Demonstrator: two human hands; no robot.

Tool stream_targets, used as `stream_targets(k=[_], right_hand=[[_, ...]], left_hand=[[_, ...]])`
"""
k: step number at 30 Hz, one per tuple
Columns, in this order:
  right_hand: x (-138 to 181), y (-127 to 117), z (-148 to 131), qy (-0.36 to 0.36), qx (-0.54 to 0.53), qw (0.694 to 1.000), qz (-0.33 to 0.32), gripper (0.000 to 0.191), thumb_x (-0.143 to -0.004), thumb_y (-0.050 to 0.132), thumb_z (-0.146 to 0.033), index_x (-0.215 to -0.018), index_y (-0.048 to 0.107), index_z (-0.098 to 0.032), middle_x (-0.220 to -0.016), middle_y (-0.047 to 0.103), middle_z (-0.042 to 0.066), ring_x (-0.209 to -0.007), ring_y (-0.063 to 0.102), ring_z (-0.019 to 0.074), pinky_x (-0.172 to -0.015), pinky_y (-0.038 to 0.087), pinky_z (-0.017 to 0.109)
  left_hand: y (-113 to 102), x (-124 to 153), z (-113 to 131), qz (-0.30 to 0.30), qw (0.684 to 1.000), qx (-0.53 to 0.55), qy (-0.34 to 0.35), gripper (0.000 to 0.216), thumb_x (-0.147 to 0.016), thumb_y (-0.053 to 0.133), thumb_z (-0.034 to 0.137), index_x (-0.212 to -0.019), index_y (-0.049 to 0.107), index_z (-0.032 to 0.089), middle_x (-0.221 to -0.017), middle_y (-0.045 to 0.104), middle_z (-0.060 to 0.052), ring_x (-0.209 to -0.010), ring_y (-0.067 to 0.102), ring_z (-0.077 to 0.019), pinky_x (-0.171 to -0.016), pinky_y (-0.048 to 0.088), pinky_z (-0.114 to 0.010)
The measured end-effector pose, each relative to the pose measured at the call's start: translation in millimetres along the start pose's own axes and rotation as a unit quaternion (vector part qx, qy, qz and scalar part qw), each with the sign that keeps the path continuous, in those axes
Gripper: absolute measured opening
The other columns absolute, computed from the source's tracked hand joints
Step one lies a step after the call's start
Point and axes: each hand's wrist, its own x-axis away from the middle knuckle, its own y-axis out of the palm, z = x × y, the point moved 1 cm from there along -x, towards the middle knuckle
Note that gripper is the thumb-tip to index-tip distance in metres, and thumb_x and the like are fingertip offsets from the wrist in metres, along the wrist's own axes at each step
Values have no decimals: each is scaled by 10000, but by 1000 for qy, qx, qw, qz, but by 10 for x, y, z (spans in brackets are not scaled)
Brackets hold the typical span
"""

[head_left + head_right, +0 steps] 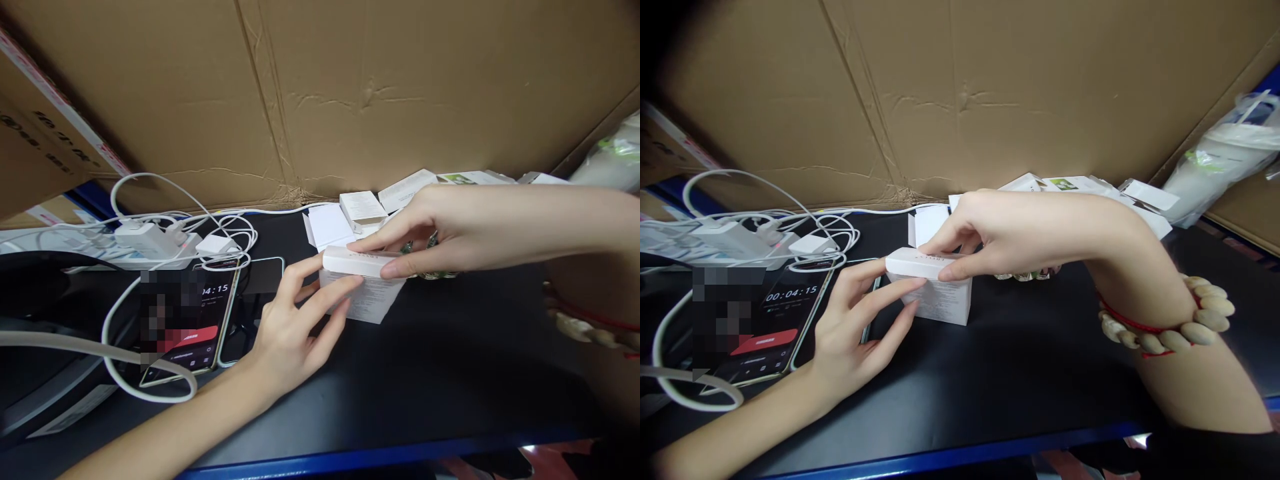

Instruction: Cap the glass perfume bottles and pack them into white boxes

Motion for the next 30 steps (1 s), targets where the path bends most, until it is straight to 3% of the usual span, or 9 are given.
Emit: stream_targets(k=[6,12,18,22,30], right_hand=[[-21,9,37,10,8,1000,-6,341,-876,493,-429,-1141,632,-267,-502,450,-94,-406,310,25,-439,197,207],[-55,5,13,6,22,1000,0,318,-868,520,-368,-1128,652,-240,-557,529,-72,-481,404,50,-491,272,216],[-26,-27,-55,29,12,999,-23,343,-884,494,-366,-1162,635,-224,-578,550,-62,-460,384,46,-443,271,213],[-27,-25,-60,30,-14,999,-28,375,-880,490,-404,-1161,636,-204,-567,533,-56,-437,358,39,-401,238,202],[-85,12,-41,37,-41,998,-13,337,-823,566,-365,-1108,673,-221,-527,513,-57,-504,417,74,-482,291,225]], left_hand=[[-5,-18,50,-16,999,1,-31,277,-818,548,90,-1083,553,170,-1147,474,-96,-1051,544,-207,-740,568,-251],[10,10,68,-83,995,-9,-45,221,-849,491,98,-1036,571,185,-1266,347,-102,-1154,490,-249,-799,583,-331],[10,32,40,-29,999,4,-27,307,-838,495,62,-1116,529,187,-1201,434,-90,-1118,499,-207,-896,536,-333],[8,33,53,-29,999,11,-33,320,-835,496,60,-1131,524,178,-1212,424,-101,-1134,483,-216,-855,543,-305],[-7,2,95,-16,998,40,-50,319,-778,505,10,-1056,530,164,-1150,424,-91,-1077,504,-191,-773,551,-259]])
